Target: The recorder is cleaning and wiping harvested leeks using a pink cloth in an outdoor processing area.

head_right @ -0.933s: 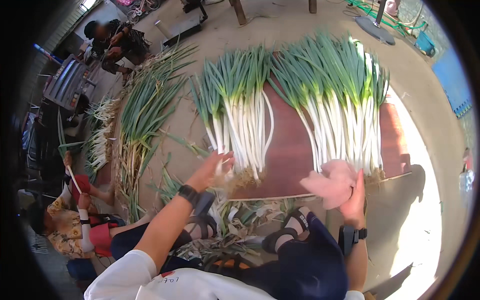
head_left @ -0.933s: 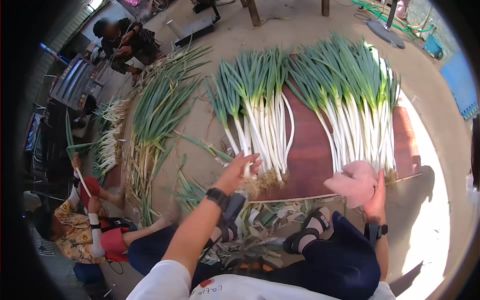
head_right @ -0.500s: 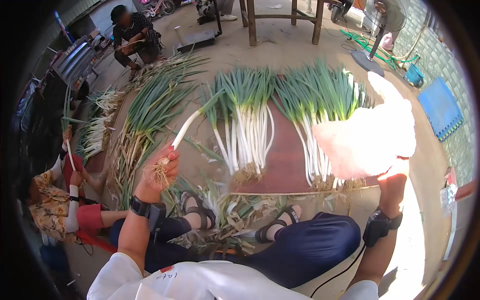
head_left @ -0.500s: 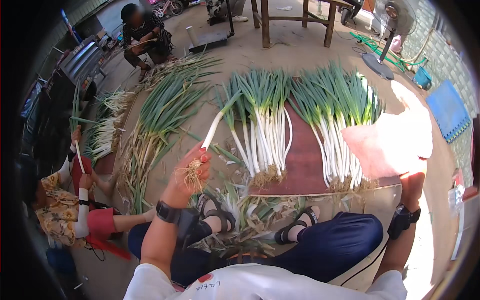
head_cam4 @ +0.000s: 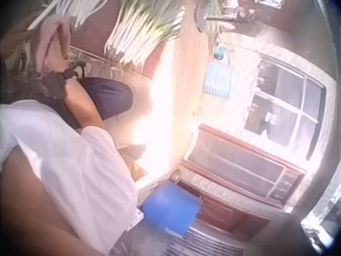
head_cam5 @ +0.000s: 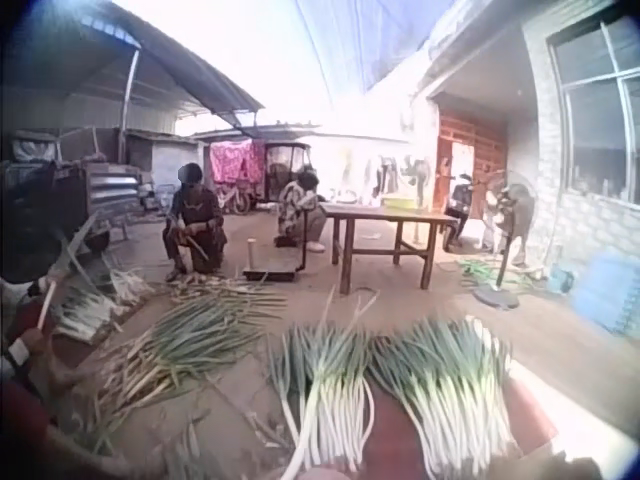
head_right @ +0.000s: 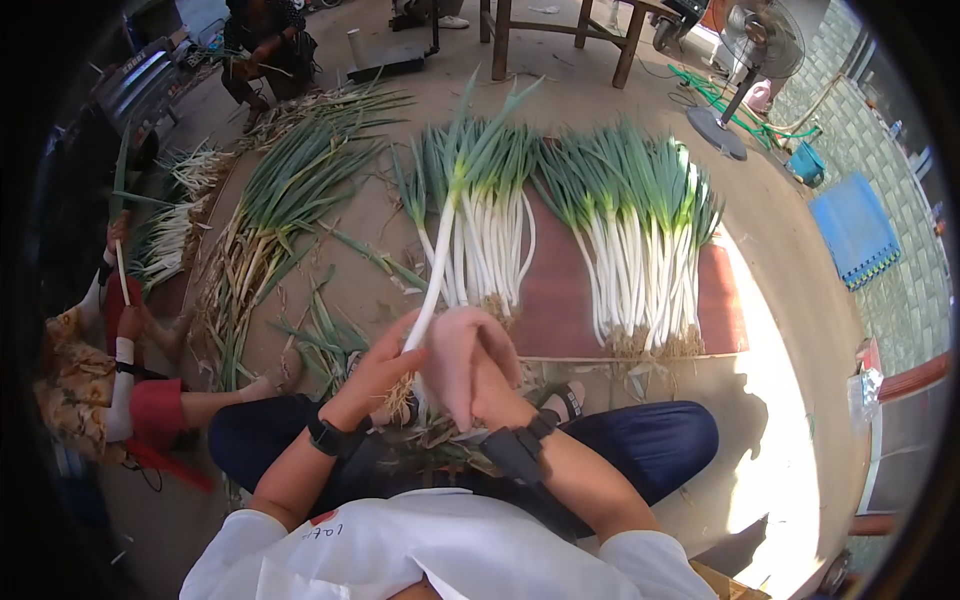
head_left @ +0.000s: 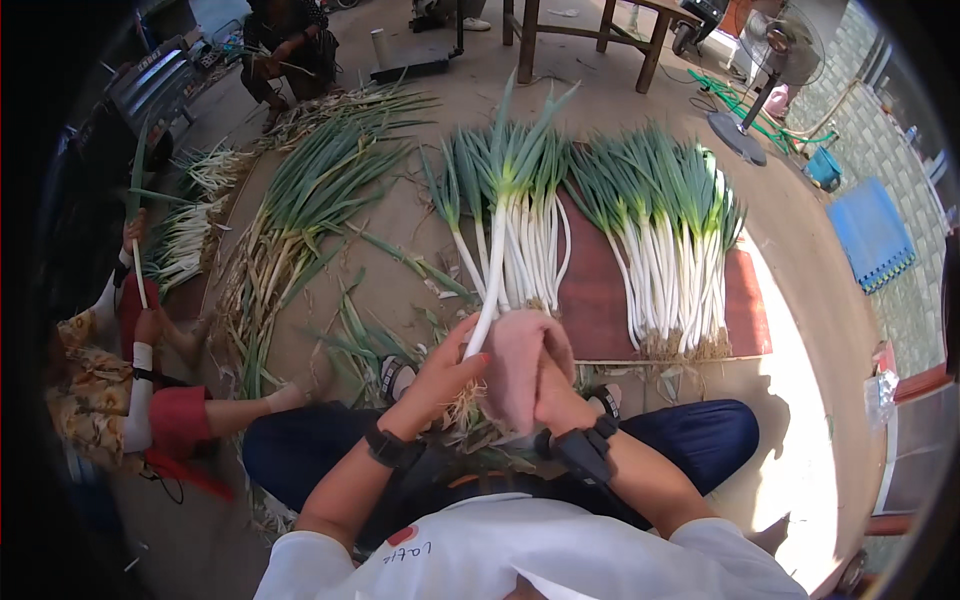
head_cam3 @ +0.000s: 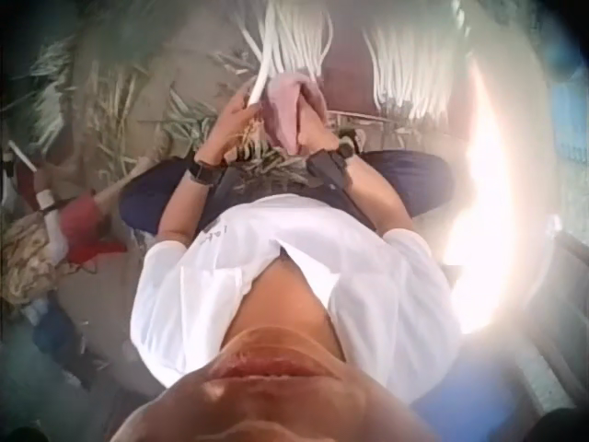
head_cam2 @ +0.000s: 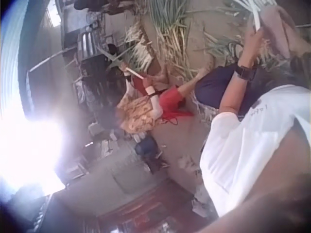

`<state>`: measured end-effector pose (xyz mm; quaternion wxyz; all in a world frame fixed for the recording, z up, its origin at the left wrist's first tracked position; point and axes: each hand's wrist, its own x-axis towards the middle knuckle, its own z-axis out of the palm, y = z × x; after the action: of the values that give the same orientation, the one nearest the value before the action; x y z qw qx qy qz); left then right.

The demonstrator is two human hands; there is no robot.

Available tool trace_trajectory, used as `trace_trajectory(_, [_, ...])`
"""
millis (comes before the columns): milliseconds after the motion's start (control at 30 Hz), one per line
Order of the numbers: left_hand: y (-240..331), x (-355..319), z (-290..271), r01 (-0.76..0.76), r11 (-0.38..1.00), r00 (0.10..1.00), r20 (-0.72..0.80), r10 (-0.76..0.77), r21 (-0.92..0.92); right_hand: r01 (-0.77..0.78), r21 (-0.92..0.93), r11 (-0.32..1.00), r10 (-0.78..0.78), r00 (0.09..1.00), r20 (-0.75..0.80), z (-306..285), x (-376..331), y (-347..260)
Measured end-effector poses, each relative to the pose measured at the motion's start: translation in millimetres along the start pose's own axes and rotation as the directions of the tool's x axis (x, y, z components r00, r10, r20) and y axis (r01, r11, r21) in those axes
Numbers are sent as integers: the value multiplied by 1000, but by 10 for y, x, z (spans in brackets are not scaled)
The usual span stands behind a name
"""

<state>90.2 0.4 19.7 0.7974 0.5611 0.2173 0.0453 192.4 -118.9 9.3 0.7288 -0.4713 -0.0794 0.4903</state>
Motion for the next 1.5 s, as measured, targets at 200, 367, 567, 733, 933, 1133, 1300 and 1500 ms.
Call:
trace_trajectory(200, [-478,-18,14,96,972,995,13,-101,214,239,-175,955,-235,971,44,-456,430,1271])
trace_trajectory(367, [-620,-276,-74,149,868,953,-301,1,474,350,-561,750,-274,937,218,41,34,747])
trace_trajectory(567, [-458,-511,-18,53,811,981,-181,65,583,609,-741,284,-754,619,220,-191,583,854])
trace_trajectory(733, [-49,-1155,-228,116,919,990,-122,-75,376,286,338,896,-131,900,-415,-17,757,-56])
trace_trajectory(933, [92,-1290,-287,171,940,982,-132,-138,294,585,-544,602,-785,557,-270,-188,1005,-333])
trace_trajectory(1133, [-12,-965,-176,202,974,945,-242,-221,-99,264,286,921,-248,964,-92,-131,776,-156])
trace_trajectory(1300, [-121,-510,-235,529,228,832,446,-329,-817,-139,547,826,46,983,180,101,325,603])
trace_trajectory(1500, [-301,-520,-275,570,546,820,389,-419,-614,-94,337,937,111,993,-32,64,287,685])
